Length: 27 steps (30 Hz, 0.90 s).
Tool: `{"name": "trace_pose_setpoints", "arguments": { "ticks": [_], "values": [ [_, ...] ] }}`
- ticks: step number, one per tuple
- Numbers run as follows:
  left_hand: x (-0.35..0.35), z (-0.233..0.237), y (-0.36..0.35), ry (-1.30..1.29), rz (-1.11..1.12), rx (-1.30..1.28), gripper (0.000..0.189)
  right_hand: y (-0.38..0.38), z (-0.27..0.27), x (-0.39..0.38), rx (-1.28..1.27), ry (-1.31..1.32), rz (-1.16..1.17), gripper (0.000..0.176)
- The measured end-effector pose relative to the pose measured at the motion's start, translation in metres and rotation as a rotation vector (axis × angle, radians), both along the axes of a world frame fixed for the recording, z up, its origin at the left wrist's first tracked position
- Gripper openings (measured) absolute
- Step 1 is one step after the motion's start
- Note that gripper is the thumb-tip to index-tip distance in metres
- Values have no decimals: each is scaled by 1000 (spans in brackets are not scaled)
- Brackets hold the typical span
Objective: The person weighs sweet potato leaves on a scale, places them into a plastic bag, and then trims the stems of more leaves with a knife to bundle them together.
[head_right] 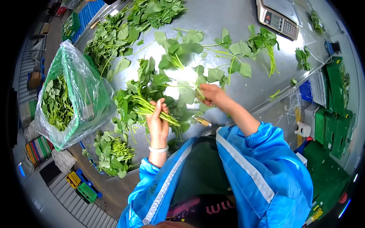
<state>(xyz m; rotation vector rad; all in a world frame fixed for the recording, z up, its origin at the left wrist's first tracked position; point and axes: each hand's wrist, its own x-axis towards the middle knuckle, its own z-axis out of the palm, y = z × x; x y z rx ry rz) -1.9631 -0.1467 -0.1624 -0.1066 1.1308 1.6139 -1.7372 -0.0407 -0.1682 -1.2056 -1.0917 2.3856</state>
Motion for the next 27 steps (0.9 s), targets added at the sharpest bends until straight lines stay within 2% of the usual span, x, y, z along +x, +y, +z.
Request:
{"name": "trace_pose_setpoints", "arguments": {
  "ticks": [3,6,10,12,14,15,19,21,22,24,25,26,27],
  "values": [
    [17,1,8,17,-94,18,19,-33,4,-28,146,-50,9,18],
    [25,14,9,-47,-157,149,21,-50,5,-42,43,15,127,18],
    [25,19,8,29,-139,104,24,-53,-5,-44,150,-15,221,24],
    [22,18,5,53,-130,106,25,-53,0,-47,124,55,152,27],
    [21,19,5,147,-121,101,26,-54,9,-52,53,165,-118,28],
    [21,18,3,146,-121,98,26,-55,4,-53,193,98,-23,27],
    [20,8,1,202,-170,130,26,-58,8,-68,251,61,-36,23],
    [17,9,3,200,-151,119,25,-59,7,-73,293,61,-239,20],
    [16,11,2,133,-120,117,24,-58,5,-73,288,64,-233,20],
    [16,13,-1,-5,-60,109,21,-53,8,-74,215,59,-325,20],
    [14,8,-2,-38,8,104,20,-54,13,-74,59,51,-468,15],
    [8,7,-2,-49,80,79,21,-52,16,-71,44,42,-464,15],
    [8,10,-2,-5,50,93,22,-50,14,-66,138,94,-455,13]
  ]
}}
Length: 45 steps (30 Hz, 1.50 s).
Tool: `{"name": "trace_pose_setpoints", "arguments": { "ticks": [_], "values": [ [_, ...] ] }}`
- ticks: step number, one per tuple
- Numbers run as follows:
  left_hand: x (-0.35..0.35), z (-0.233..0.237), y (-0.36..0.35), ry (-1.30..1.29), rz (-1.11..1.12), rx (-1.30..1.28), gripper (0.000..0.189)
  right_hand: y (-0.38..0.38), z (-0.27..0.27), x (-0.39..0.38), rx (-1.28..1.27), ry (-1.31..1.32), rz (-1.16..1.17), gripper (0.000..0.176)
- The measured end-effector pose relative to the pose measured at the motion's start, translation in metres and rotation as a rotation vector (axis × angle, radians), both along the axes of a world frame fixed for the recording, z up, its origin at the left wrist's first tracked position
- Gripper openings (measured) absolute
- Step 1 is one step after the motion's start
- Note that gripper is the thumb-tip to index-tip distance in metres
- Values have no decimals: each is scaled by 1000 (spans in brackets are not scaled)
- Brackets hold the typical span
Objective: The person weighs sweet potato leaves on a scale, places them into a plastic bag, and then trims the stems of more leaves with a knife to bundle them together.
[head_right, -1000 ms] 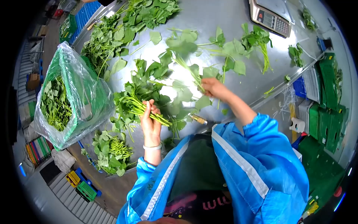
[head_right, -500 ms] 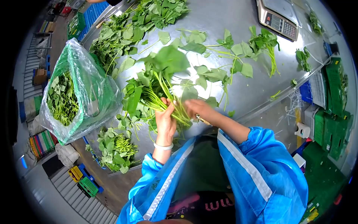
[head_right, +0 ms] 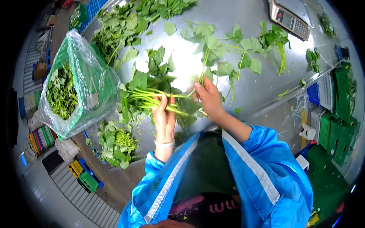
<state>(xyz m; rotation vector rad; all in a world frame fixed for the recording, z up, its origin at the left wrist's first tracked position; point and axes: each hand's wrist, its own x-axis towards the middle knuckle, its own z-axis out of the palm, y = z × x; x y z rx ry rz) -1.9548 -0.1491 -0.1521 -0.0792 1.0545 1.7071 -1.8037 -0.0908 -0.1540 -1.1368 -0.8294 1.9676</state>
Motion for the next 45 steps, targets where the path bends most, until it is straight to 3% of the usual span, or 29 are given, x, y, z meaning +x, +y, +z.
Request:
{"name": "trace_pose_setpoints", "arguments": {
  "ticks": [1,3,5,6,8,9,11,13,15,18,19,21,23,25,26,27,29,30,32,35,36,39,40,41,43,44,45],
  "values": [
    [-2,6,0,52,-24,16,23,0,0,1,105,37,11,12],
    [-6,7,-4,76,-5,41,21,-3,13,-3,67,40,7,10],
    [-15,-2,-8,-1,38,123,22,5,27,-5,36,-16,-276,10],
    [-27,-7,-10,18,107,125,20,17,30,3,31,-9,-271,10],
    [-42,-7,-11,119,166,96,18,41,29,22,306,182,-335,13],
    [-45,-9,-16,234,75,98,20,41,30,19,316,187,-340,13],
    [-39,-8,-24,321,-46,57,23,28,31,10,230,-405,292,18],
    [-19,5,-19,486,-64,-147,27,7,18,-13,350,-464,369,20],
    [-2,6,-16,548,-118,-108,26,6,11,-36,761,-306,310,23],
    [5,14,-16,485,-58,-142,26,-3,5,-51,743,-304,256,18],
    [-8,-9,-28,495,-99,-105,23,-7,-5,-55,697,-314,138,18],
    [-26,-13,-26,303,75,-108,19,1,9,-47,216,-6,73,21],
    [-53,-8,-25,240,227,-85,13,18,19,-26,159,-45,130,27],
    [-76,-7,-33,257,254,-6,10,24,14,-14,62,-255,426,28],
    [-83,-2,-36,260,251,16,10,20,-6,-10,528,-454,621,30],
    [-89,2,-40,265,252,37,11,16,-27,-6,529,-454,622,30],
    [-95,9,-45,223,221,144,13,13,-62,-2,1275,-805,691,27],
    [-96,9,-46,170,193,216,14,19,-72,-6,1278,-801,691,27],
    [-97,2,-44,39,146,320,18,44,-94,-13,1169,-1106,564,22],
    [-80,-1,-34,-258,133,332,29,62,-165,-24,1339,-1228,619,16],
    [-78,-12,-35,-307,116,330,27,64,-186,-25,1344,-1143,556,13],
    [-65,-28,-36,-425,169,255,17,65,-150,-35,1208,-1005,443,13],
    [-62,-34,-35,-285,158,119,10,65,-145,-38,1175,-853,264,10],
    [-58,-41,-35,-122,63,130,12,63,-123,-42,1192,-841,272,10],
    [-38,-20,-15,-4,96,-112,14,56,-51,-42,687,-672,332,17],
    [-30,-18,-8,33,71,-167,15,49,-27,-43,648,-658,380,18],
    [-25,-18,-5,40,2,-164,15,39,-26,-46,794,-694,378,19]
  ]
}}
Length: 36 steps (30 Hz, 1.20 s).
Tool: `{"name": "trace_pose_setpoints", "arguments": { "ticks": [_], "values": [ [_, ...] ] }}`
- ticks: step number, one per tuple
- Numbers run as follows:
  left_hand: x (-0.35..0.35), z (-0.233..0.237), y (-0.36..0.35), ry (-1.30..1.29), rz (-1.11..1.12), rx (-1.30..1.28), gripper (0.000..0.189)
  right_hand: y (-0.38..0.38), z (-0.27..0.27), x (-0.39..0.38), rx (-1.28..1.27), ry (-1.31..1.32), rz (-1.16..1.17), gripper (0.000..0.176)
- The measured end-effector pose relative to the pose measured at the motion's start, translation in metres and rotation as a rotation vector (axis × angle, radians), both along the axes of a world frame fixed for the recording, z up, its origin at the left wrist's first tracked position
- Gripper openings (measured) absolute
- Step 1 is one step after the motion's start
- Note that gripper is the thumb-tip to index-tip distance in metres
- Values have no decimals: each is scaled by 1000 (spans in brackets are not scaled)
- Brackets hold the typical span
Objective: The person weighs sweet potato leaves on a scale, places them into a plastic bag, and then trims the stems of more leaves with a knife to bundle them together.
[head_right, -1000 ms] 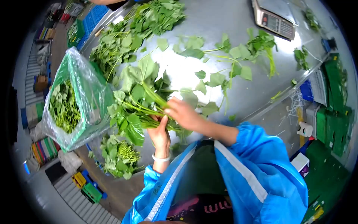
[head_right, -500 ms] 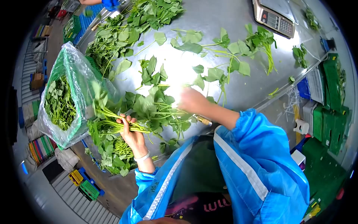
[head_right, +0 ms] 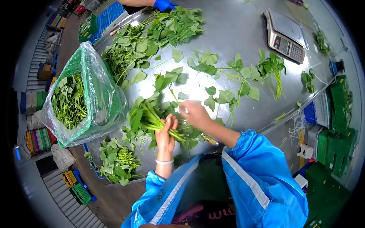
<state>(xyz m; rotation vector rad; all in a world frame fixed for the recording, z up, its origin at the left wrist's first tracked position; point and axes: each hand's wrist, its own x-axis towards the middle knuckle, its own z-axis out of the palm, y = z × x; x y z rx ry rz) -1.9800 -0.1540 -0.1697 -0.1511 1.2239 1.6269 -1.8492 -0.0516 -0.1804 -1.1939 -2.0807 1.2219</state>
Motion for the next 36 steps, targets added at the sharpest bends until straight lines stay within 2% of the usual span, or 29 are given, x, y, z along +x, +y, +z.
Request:
{"name": "trace_pose_setpoints", "arguments": {
  "ticks": [1,4,6,8,9,10,12,13,14,16,17,20,22,24,26,28,29,30,32,33,35,36],
  "values": [
    [0,-15,0,-31,-48,16,17,-9,5,1,-20,3,52,19],
    [7,-16,6,-49,-133,-42,14,-29,16,1,-26,45,132,18],
    [1,-24,3,-37,-281,54,16,-39,17,5,-29,77,149,19],
    [1,-22,0,-52,-252,48,18,-37,20,14,43,183,262,19],
    [4,-23,3,-80,-117,23,17,-38,29,22,-173,259,288,18],
    [-2,-21,3,-35,-72,-12,19,-40,41,31,-181,262,283,18],
    [-13,-13,9,26,83,64,18,-40,59,44,-775,598,-4,17],
    [-16,-7,10,35,72,110,18,-38,55,42,-737,665,-106,19],
    [-14,-1,10,33,70,111,18,-36,42,39,-735,664,-108,19],
    [-7,10,13,50,-70,170,19,-30,12,34,-729,385,-168,23],
    [-1,15,14,76,-118,155,20,-28,9,30,-791,395,-79,25],
    [16,19,12,117,-156,140,21,-28,41,8,-938,413,-133,21],
    [21,18,7,123,-187,157,22,-35,18,1,-1017,517,-150,22],
    [25,13,3,285,-192,103,23,-38,9,-3,-905,682,-280,20],
    [30,19,6,292,-148,101,22,-36,8,-1,-882,706,-368,15],
    [26,33,10,179,-29,27,20,-29,12,5,-1175,1123,-499,10],
    [11,12,4,147,44,124,18,-27,-2,16,-1310,1388,-406,12],
    [-7,2,1,133,58,138,15,-20,1,31,-1318,1383,-406,12],
    [-39,-1,0,129,239,146,14,-7,17,55,-1029,1089,-363,20],
    [-47,3,-1,111,217,176,15,-8,12,59,-1032,1088,-356,20],
    [-55,9,-3,51,145,242,21,-14,1,64,-455,157,15,34],
    [-53,10,-4,51,139,243,21,-18,1,65,-454,159,10,34]
  ]
}}
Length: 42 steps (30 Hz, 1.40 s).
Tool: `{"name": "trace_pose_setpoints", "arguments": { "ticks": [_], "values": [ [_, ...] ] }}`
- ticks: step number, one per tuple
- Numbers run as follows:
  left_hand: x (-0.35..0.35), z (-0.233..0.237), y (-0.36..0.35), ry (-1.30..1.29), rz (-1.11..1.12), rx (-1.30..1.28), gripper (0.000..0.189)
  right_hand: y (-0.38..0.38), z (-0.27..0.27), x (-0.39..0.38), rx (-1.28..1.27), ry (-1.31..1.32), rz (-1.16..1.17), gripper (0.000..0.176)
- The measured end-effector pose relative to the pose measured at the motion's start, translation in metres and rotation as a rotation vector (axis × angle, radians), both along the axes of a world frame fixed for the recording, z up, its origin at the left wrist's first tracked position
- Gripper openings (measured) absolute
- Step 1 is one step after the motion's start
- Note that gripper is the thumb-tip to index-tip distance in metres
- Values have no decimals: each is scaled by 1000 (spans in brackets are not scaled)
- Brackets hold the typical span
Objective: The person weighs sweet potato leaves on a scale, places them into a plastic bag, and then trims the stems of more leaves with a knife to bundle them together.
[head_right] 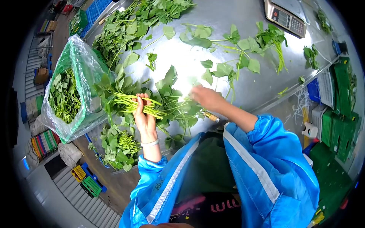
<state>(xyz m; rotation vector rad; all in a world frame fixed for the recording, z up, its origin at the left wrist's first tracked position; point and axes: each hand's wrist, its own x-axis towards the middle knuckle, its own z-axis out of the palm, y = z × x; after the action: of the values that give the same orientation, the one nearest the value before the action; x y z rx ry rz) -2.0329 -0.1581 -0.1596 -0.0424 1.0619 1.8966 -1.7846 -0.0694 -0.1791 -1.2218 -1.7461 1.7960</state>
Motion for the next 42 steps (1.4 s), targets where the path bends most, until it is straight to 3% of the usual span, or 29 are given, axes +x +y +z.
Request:
{"name": "trace_pose_setpoints", "arguments": {
  "ticks": [3,5,6,7,8,10,12,13,15,17,18,22,27,28,30,31,33,35,37,38,39,40,41,42],
  "values": [
    [18,13,5,-58,-44,92,17,-13,18,-13,831,-255,168,49],
    [32,15,6,-45,-53,54,17,-15,51,-30,-8,44,106,51],
    [44,15,7,-29,-62,21,18,-21,40,-40,-159,215,78,48],
    [51,13,6,-23,-111,8,19,-27,32,-48,50,207,79,37],
    [55,9,5,-2,-142,-8,21,-31,30,-50,80,91,57,30],
    [45,1,0,-99,-222,141,24,-37,24,-42,-146,306,27,16],
    [30,4,7,-129,-78,170,23,-35,39,-11,-218,435,228,13],
    [21,4,7,-113,-86,168,23,-36,38,8,-127,386,340,13],
    [20,8,9,-78,-141,239,28,-39,25,49,317,53,321,22],
    [30,15,12,-57,-261,276,32,-29,4,100,415,-215,-31,37],
    [37,19,14,-29,-360,301,35,-16,-22,127,661,-370,-187,48],
    [85,18,17,-40,-460,179,33,58,-33,249,723,-749,-791,60],
    [167,20,41,91,-492,-72,28,141,-82,328,802,-1007,-821,57],
    [184,21,51,130,-491,-144,28,155,-102,336,804,-970,-786,57],
    [210,18,71,305,-575,-184,22,177,-125,347,399,-868,-560,44],
    [222,12,82,420,-590,-212,17,185,-131,346,402,-851,-553,44],
    [256,22,108,620,-564,-247,5,182,-113,321,2,-118,-849,27],
    [282,16,127,729,-519,-232,5,163,-50,284,10,359,-973,17],
    [309,14,147,759,-500,-253,8,145,-12,261,99,465,-905,13],
    [322,14,156,746,-506,-289,10,133,-18,248,87,479,-845,10],
    [337,19,162,708,-538,-320,15,122,-50,241,-31,495,-687,18],
    [349,10,166,858,-594,-283,25,110,-65,220,312,153,-589,33],
    [361,5,171,793,-607,-225,30,110,-13,229,331,92,-292,49],
    [371,1,175,728,-619,-170,36,109,11,232,294,130,-247,59]
  ]
}}
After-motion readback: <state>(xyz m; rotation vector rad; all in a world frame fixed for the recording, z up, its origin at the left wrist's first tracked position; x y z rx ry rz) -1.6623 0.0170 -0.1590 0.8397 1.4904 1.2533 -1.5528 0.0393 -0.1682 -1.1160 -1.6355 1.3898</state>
